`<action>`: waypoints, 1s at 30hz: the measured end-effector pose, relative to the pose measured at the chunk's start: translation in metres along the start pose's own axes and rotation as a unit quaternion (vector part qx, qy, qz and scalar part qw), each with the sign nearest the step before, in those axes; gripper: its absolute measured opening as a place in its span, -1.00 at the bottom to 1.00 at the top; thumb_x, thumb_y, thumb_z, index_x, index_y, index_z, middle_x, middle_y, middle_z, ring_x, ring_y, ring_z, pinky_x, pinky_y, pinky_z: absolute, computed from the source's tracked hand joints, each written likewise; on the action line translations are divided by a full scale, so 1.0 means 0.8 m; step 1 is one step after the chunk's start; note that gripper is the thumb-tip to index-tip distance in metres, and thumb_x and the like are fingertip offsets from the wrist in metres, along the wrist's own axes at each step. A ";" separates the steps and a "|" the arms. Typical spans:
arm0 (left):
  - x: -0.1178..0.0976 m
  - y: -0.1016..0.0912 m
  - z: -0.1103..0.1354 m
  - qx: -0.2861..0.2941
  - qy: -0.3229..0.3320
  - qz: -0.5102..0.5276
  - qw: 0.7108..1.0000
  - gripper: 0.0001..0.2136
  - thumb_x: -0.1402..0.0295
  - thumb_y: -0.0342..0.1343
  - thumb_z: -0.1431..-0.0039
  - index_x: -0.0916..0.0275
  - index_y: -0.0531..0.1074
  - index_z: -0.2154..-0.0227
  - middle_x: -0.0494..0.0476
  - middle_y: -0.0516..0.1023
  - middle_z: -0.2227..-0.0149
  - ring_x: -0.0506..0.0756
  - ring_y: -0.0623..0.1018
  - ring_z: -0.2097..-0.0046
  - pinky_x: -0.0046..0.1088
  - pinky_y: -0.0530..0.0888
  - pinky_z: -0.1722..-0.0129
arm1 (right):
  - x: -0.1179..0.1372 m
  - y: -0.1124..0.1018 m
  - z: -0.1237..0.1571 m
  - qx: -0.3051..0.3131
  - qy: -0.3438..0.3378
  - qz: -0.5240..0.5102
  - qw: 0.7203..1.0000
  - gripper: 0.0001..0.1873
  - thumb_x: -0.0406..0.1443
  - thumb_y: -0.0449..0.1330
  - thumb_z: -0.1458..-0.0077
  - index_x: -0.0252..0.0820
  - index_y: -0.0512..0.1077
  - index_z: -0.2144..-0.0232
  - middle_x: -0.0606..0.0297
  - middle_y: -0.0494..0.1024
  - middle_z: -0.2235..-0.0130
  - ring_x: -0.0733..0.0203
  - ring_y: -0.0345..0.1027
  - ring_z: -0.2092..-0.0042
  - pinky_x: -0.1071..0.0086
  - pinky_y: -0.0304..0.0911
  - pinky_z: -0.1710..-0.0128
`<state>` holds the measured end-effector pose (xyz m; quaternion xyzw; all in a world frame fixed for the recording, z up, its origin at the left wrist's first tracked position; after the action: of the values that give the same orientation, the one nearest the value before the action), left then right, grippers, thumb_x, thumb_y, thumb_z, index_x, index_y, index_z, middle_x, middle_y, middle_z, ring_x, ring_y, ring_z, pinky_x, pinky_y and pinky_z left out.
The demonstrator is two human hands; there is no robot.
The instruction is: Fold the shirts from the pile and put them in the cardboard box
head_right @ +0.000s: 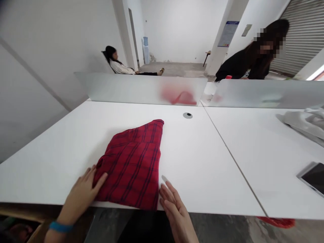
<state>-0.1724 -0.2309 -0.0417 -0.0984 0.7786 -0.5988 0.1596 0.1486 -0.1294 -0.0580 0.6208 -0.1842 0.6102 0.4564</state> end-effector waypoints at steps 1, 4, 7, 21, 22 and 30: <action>-0.011 0.000 0.022 -0.009 -0.011 -0.023 1.000 -0.55 0.37 -0.30 -0.18 0.12 0.50 0.09 0.36 0.38 -0.12 0.44 0.22 -0.23 0.21 0.24 -0.05 | 0.005 0.004 -0.011 0.001 0.005 0.004 1.000 -0.41 -0.09 0.14 -0.14 -0.01 0.21 -0.19 0.09 0.19 -0.24 -0.01 0.14 -0.21 -0.03 0.11 -0.16; -0.044 0.000 0.050 -0.050 -0.035 -0.060 0.996 -0.62 0.36 -0.21 -0.20 0.20 0.48 0.08 0.38 0.39 -0.11 0.42 0.19 -0.25 0.20 0.24 -0.07 | 0.022 0.006 -0.053 -0.008 0.050 -0.006 0.999 -0.36 -0.12 0.22 -0.07 0.00 0.20 -0.19 0.12 0.24 -0.23 0.06 0.21 -0.18 0.11 0.15 -0.16; -0.057 0.007 0.043 -0.073 -0.038 -0.044 0.996 -0.62 0.31 -0.21 -0.25 0.33 0.42 0.05 0.45 0.37 -0.11 0.40 0.20 -0.25 0.13 0.26 -0.09 | 0.042 0.000 -0.103 -0.015 0.096 0.009 0.995 -0.22 -0.15 0.25 -0.06 -0.04 0.04 -0.27 0.14 0.45 -0.07 0.18 0.42 0.03 0.25 0.29 -0.05; -0.076 -0.001 0.029 -0.035 -0.188 0.260 0.947 -0.72 0.21 -0.09 -0.16 0.23 0.25 0.13 0.25 0.52 0.21 0.23 0.54 0.15 -0.21 0.48 0.21 | 0.070 0.067 -0.217 0.030 0.028 0.092 0.995 -0.71 -0.09 0.26 0.02 -0.15 0.41 0.32 0.35 0.54 0.30 0.24 0.43 0.22 0.37 0.35 0.16; -0.081 -0.002 0.031 -0.023 -0.205 0.283 0.937 -0.74 0.22 -0.09 -0.14 0.22 0.25 0.16 0.21 0.52 0.25 0.22 0.55 0.20 -0.23 0.48 0.25 | 0.061 0.070 -0.219 0.023 0.041 0.047 0.998 -0.70 -0.10 0.27 0.03 -0.14 0.39 0.30 0.35 0.55 0.29 0.23 0.44 0.23 0.35 0.36 0.16; -0.107 -0.013 0.050 -0.075 -0.301 0.437 0.844 -0.81 0.21 -0.02 -0.09 0.17 0.20 0.28 0.06 0.45 0.38 0.13 0.49 0.33 -0.35 0.43 0.32 | 0.041 0.081 -0.202 0.017 0.120 -0.132 0.984 -0.66 -0.21 0.25 0.06 -0.11 0.40 0.18 0.32 0.58 0.24 0.14 0.47 0.19 0.24 0.40 0.17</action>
<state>-0.0784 -0.2401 -0.0296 0.0649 0.6971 -0.3476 0.6237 0.0087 -0.0241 -0.0319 0.5695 -0.0340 0.6179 0.5410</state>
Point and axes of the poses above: each hand's wrist, its own z-axis away from the middle knuckle, its own y-axis out of the palm, x = y × z, the point moved 6 cm from there along -z, towards the middle knuckle
